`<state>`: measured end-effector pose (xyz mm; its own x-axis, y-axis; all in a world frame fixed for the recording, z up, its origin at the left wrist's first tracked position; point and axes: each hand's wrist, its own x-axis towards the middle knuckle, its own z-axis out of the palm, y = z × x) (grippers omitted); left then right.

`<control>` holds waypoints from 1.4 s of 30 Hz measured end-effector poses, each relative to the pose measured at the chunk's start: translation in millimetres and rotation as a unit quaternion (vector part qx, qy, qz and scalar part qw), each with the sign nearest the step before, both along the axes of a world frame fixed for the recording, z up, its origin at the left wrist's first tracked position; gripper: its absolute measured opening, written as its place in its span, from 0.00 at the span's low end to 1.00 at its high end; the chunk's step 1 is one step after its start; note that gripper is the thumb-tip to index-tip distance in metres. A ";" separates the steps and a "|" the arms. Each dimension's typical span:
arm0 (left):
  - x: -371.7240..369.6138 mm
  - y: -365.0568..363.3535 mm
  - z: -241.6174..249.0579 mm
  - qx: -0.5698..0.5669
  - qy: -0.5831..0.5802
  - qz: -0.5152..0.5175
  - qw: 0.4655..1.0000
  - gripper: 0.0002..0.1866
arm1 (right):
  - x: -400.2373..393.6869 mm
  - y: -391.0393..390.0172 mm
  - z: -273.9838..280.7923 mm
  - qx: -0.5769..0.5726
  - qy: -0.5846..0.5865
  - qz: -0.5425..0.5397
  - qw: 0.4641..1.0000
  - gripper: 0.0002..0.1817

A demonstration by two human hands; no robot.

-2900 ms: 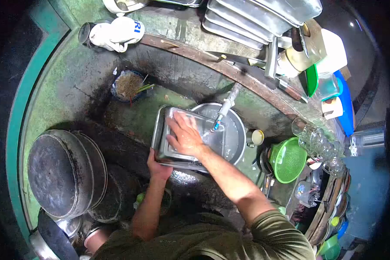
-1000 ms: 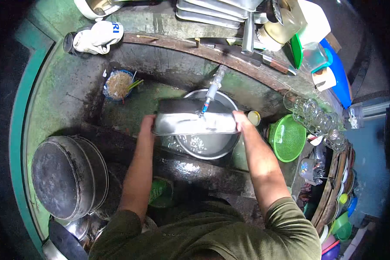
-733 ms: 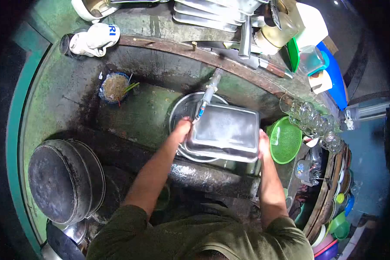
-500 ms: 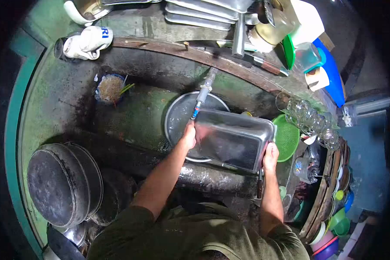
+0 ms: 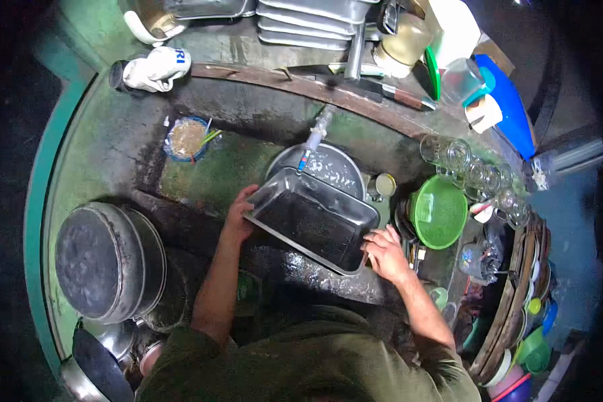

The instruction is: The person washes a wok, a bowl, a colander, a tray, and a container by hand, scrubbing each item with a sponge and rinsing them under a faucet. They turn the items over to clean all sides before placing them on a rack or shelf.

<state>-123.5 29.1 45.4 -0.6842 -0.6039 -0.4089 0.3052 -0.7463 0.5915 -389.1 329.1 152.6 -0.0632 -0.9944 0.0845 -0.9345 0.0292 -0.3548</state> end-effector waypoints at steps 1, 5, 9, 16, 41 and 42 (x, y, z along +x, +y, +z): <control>8.5 6.3 10.9 -0.012 -0.009 0.043 0.999 0.27 | 4.4 3.6 -3.9 0.031 -0.018 0.004 0.999 0.12; 44.9 11.9 27.0 0.007 -0.037 0.107 0.994 0.30 | 29.3 -0.2 9.2 0.010 -0.183 0.069 0.981 0.09; 43.3 50.3 60.7 0.019 -0.123 0.134 0.983 0.25 | 39.5 8.8 21.8 0.080 -0.321 0.051 0.942 0.14; -1.1 153.1 107.3 0.049 0.002 0.175 0.983 0.30 | -4.3 103.2 13.1 -0.088 -0.331 -0.184 0.921 0.15; -63.7 285.3 220.8 -0.286 0.097 -0.162 0.940 0.44 | -101.5 220.7 217.6 -0.492 -0.707 -0.175 0.477 0.28; -55.6 277.2 213.0 -0.269 0.061 -0.177 0.945 0.43 | -124.4 209.0 240.2 -0.529 -0.681 -0.183 0.473 0.28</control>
